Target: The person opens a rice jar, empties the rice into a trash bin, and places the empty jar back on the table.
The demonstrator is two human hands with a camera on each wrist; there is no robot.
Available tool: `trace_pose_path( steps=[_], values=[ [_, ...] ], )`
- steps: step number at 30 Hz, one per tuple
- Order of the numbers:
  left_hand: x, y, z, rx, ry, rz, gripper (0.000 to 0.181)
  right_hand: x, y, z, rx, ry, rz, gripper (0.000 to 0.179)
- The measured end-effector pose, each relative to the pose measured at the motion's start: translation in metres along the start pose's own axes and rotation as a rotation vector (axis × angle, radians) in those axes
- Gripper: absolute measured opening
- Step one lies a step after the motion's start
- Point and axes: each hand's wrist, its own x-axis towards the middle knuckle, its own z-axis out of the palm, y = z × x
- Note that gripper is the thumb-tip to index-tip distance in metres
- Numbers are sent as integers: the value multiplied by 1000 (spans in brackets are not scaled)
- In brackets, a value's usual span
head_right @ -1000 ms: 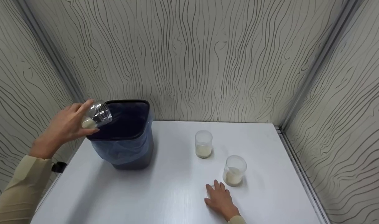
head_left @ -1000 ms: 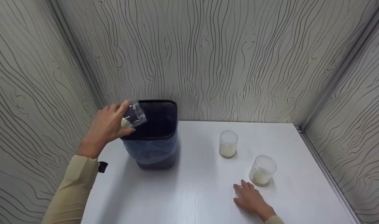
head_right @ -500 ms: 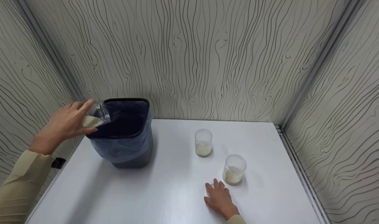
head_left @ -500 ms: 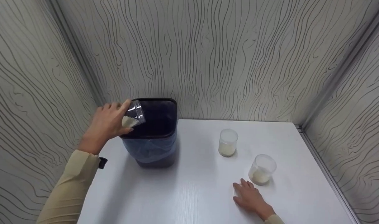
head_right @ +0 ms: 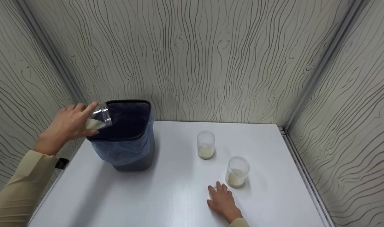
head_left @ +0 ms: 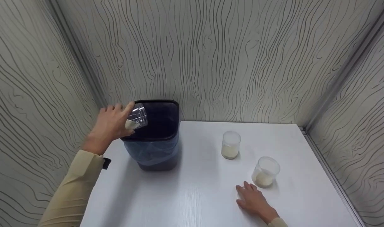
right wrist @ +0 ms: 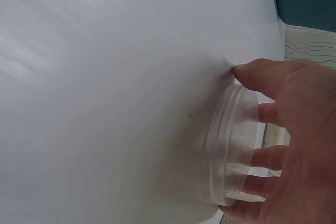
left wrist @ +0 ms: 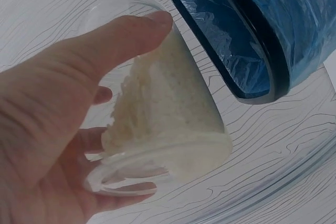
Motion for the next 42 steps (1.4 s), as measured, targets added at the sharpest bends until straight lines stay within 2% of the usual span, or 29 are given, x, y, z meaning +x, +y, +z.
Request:
trace_pose_path(
  steps=[8, 22, 29, 34, 42],
  values=[
    [4, 5, -4, 19, -30, 5, 100, 3, 2, 0, -1, -29, 26, 51],
    [4, 3, -5, 7, -61, 0, 98, 4, 4, 2, -24, -8, 20, 50],
    [1, 2, -8, 58, -34, 17, 93, 1, 0, 0, -36, -21, 29, 51],
    [2, 4, -11, 64, -47, 16, 90, 3, 0, 0, -43, -46, 52, 51],
    [1, 4, -10, 69, -42, 17, 90, 5, 3, 1, -37, -39, 49, 51]
  ],
)
